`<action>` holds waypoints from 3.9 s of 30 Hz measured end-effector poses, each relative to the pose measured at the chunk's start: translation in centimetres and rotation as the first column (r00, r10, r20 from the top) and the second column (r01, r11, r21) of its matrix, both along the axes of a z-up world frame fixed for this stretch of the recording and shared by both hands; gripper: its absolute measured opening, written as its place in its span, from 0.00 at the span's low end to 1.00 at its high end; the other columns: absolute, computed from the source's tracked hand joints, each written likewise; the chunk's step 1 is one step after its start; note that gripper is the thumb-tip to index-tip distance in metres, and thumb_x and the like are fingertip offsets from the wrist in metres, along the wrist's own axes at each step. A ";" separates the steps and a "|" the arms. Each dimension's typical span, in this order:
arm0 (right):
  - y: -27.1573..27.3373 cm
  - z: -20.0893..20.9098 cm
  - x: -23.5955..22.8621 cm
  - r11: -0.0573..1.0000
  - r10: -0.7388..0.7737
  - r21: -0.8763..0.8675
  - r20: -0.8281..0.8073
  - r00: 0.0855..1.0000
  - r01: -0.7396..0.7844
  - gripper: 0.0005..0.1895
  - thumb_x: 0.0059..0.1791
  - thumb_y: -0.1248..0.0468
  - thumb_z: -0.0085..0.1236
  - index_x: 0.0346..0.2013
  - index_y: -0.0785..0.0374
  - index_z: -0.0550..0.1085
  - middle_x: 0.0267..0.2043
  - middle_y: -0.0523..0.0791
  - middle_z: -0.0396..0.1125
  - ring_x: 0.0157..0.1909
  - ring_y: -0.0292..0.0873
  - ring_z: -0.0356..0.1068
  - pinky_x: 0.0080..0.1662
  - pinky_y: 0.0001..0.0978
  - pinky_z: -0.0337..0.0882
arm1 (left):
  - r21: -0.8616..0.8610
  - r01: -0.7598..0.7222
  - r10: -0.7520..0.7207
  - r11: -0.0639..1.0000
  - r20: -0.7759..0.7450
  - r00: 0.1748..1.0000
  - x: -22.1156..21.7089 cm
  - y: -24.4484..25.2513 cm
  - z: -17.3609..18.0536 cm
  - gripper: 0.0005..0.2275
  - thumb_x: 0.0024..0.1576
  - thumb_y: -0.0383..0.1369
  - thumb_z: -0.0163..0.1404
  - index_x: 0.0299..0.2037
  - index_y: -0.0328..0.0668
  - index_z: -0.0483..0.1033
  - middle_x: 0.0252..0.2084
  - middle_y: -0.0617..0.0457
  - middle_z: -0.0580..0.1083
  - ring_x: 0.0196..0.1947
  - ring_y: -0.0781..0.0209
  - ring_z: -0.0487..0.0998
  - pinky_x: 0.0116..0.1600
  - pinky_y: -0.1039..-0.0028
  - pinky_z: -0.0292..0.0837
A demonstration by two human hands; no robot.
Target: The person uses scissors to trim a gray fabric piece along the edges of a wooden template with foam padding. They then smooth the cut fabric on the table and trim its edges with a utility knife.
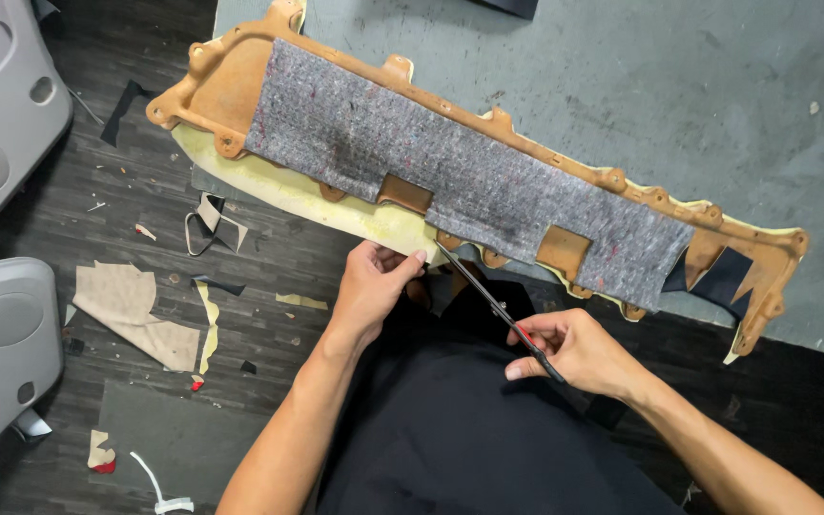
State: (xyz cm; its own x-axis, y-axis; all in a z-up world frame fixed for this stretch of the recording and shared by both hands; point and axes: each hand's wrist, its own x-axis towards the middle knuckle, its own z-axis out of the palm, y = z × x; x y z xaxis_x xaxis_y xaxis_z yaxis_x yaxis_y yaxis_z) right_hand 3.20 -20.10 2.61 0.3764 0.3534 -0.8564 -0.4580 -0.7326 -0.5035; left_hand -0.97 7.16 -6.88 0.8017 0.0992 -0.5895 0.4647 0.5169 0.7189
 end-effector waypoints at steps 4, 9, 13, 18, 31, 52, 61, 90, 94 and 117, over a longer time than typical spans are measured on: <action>0.3 -1.0 -1.7 0.995 -0.102 0.020 -0.008 0.995 0.102 0.23 0.34 0.59 0.78 0.39 0.67 0.82 0.20 0.35 0.61 0.24 0.29 0.59 0.29 0.24 0.60 | 0.006 0.026 -0.026 1.000 0.024 0.999 0.1 0.2 -0.8 0.11 0.57 0.24 0.58 0.49 0.30 0.75 0.43 0.49 0.80 0.41 0.65 0.80 0.47 0.73 0.77; 1.7 -0.4 -4.1 0.956 -0.282 0.061 -0.084 0.956 0.287 0.22 0.36 0.61 0.77 0.39 0.68 0.81 0.20 0.36 0.64 0.21 0.30 0.60 0.24 0.25 0.60 | -0.032 0.045 -0.044 0.998 0.028 0.999 0.4 0.5 -0.1 0.11 0.57 0.24 0.58 0.48 0.30 0.76 0.42 0.50 0.80 0.41 0.65 0.80 0.48 0.73 0.77; 3.5 0.8 -5.3 0.940 -0.340 0.013 -0.054 0.939 0.341 0.21 0.37 0.61 0.76 0.40 0.67 0.81 0.20 0.38 0.66 0.20 0.29 0.61 0.23 0.24 0.61 | -0.024 0.070 -0.067 0.997 0.089 0.994 0.5 0.8 0.5 0.10 0.57 0.24 0.58 0.47 0.30 0.77 0.42 0.51 0.80 0.41 0.66 0.80 0.48 0.74 0.76; 5.3 2.7 -5.9 0.901 -0.430 0.019 -0.079 0.899 0.433 0.19 0.39 0.63 0.74 0.40 0.68 0.80 0.19 0.40 0.67 0.18 0.31 0.60 0.22 0.25 0.60 | -0.074 0.065 -0.058 0.995 0.094 0.994 0.9 0.8 1.1 0.10 0.55 0.24 0.59 0.46 0.33 0.77 0.41 0.53 0.80 0.40 0.67 0.80 0.47 0.75 0.76; 7.6 4.9 -5.9 0.859 -0.509 0.013 -0.087 0.856 0.512 0.15 0.42 0.61 0.70 0.37 0.68 0.80 0.22 0.40 0.68 0.18 0.32 0.62 0.23 0.25 0.63 | -0.118 0.081 -0.064 0.990 0.141 0.988 1.0 0.6 1.3 0.09 0.57 0.23 0.58 0.46 0.30 0.77 0.39 0.51 0.79 0.36 0.66 0.78 0.43 0.73 0.75; 0.6 4.8 10.4 0.990 0.031 -0.122 -0.259 0.965 -0.065 0.18 0.37 0.63 0.74 0.39 0.68 0.82 0.25 0.41 0.71 0.23 0.31 0.64 0.23 0.25 0.60 | -0.152 -0.031 0.044 0.988 0.085 0.995 1.1 -1.1 1.3 0.12 0.54 0.24 0.59 0.48 0.29 0.76 0.41 0.49 0.80 0.38 0.66 0.79 0.44 0.74 0.76; 0.5 2.8 13.1 0.974 0.207 -0.021 -0.305 0.929 -0.224 0.17 0.38 0.61 0.75 0.35 0.68 0.81 0.18 0.38 0.64 0.18 0.31 0.57 0.22 0.25 0.53 | -0.152 -0.069 0.075 0.986 0.031 0.997 0.7 -1.1 1.9 0.14 0.55 0.26 0.60 0.50 0.30 0.76 0.43 0.49 0.79 0.41 0.65 0.79 0.46 0.73 0.76; 4.0 1.9 17.7 0.895 0.442 0.044 -0.221 0.869 -0.444 0.24 0.33 0.61 0.78 0.40 0.69 0.83 0.29 0.43 0.78 0.32 0.33 0.74 0.39 0.27 0.73 | -0.227 0.037 -0.029 0.973 0.037 0.999 0.7 0.9 1.6 0.18 0.52 0.24 0.61 0.52 0.32 0.74 0.42 0.53 0.78 0.40 0.67 0.79 0.44 0.74 0.76; 5.1 1.5 18.9 0.899 0.435 0.074 -0.269 0.860 -0.431 0.26 0.32 0.61 0.78 0.42 0.68 0.82 0.29 0.43 0.77 0.32 0.34 0.74 0.38 0.29 0.74 | -0.251 0.062 -0.049 0.966 0.057 0.997 1.0 1.0 1.5 0.18 0.52 0.24 0.62 0.52 0.32 0.75 0.42 0.54 0.78 0.40 0.67 0.78 0.44 0.75 0.76; 8.8 3.1 17.9 0.833 0.553 0.042 -0.096 0.828 -0.552 0.22 0.35 0.59 0.79 0.38 0.68 0.83 0.16 0.36 0.58 0.20 0.32 0.54 0.26 0.29 0.52 | -0.328 0.018 0.010 0.945 0.084 0.996 1.2 0.8 1.4 0.22 0.51 0.23 0.61 0.56 0.33 0.70 0.44 0.53 0.77 0.41 0.65 0.78 0.43 0.73 0.76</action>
